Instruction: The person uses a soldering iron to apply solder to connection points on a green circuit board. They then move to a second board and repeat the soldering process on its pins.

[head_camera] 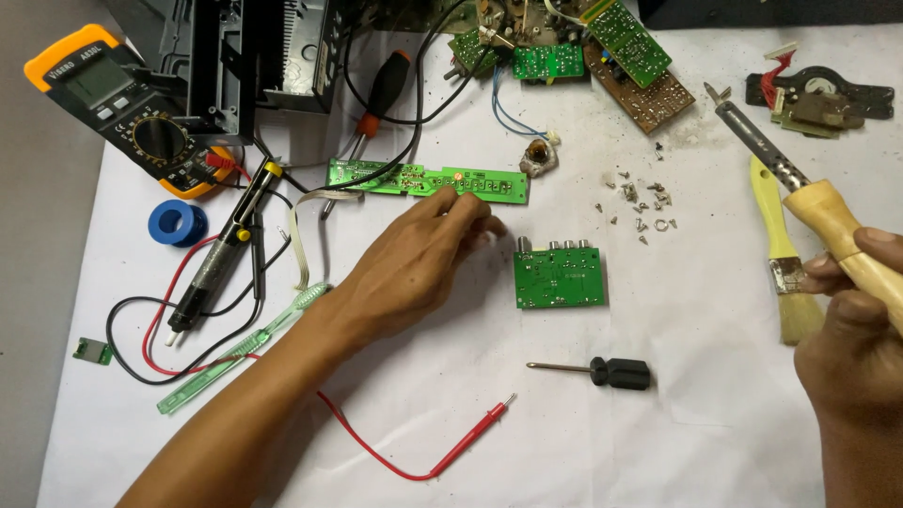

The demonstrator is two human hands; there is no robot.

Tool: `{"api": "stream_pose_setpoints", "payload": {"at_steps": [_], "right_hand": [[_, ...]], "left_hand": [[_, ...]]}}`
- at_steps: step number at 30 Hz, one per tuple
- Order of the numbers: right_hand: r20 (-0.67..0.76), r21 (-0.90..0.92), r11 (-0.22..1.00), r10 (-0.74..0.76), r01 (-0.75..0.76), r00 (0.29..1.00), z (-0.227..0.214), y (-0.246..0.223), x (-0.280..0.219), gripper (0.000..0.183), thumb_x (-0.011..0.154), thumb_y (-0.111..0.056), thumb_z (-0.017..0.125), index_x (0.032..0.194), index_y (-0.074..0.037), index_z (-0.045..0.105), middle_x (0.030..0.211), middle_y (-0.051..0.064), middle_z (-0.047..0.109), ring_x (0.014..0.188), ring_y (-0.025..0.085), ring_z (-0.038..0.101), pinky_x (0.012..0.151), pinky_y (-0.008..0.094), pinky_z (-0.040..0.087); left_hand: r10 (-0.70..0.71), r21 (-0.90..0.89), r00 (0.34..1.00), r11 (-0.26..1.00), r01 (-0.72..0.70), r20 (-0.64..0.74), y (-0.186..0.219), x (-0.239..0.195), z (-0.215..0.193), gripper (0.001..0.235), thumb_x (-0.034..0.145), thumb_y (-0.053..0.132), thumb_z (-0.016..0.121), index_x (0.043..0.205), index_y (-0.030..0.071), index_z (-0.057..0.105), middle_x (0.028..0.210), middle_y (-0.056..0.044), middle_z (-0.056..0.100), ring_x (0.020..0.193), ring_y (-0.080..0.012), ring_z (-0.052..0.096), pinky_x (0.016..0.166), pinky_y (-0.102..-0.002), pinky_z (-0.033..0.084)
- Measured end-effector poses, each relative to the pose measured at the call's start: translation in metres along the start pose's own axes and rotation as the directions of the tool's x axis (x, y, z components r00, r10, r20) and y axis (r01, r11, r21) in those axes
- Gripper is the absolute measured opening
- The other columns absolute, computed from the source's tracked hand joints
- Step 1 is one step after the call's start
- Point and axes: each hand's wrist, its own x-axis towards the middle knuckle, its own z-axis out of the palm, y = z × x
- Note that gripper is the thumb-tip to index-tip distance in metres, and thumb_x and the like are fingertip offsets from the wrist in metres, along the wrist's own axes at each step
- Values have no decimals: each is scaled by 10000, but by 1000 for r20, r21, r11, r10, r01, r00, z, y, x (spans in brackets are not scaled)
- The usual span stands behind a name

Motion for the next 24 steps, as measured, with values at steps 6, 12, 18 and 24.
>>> {"api": "stream_pose_setpoints", "payload": {"at_steps": [6, 12, 18, 24], "right_hand": [[-18, -54, 998, -15, 14, 1000, -3, 11, -6, 664, 1274, -326, 229, 1469, 283, 404, 1108, 414, 541, 893, 412, 582, 951, 524, 536], [11, -71, 997, -26, 27, 1000, -4, -4, -3, 691, 1205, -372, 269, 1444, 260, 412, 1104, 382, 565, 913, 404, 606, 945, 503, 548], [16, -88, 996, 34, -33, 999, -2, 2, -7, 648, 1290, -308, 199, 1456, 287, 392, 1117, 392, 557, 933, 418, 592, 990, 518, 536], [12, -95, 976, 199, -197, 980, -6, 17, -14, 575, 1304, -193, 117, 1527, 275, 364, 1156, 359, 547, 1003, 417, 568, 965, 471, 516]], "left_hand": [[-181, -376, 961, 892, 250, 210, 33, -4, -20, 186, 1087, 274, 308, 1029, 106, 365, 1226, -60, 772, 1020, -235, 739, 825, -356, 558], [-187, -469, 932, 823, 322, 311, 31, -3, -18, 295, 1059, 426, 294, 1016, 139, 349, 1301, -85, 757, 1223, -257, 732, 984, -380, 545], [-188, -479, 934, 817, 320, 304, 21, -3, -17, 287, 1060, 412, 299, 1017, 133, 353, 1213, -72, 791, 1129, -227, 762, 986, -356, 581], [-231, -510, 918, 774, 375, 324, 10, -11, -30, 240, 1060, 372, 353, 982, 146, 340, 1202, -74, 804, 1098, -183, 747, 980, -327, 573]]}}
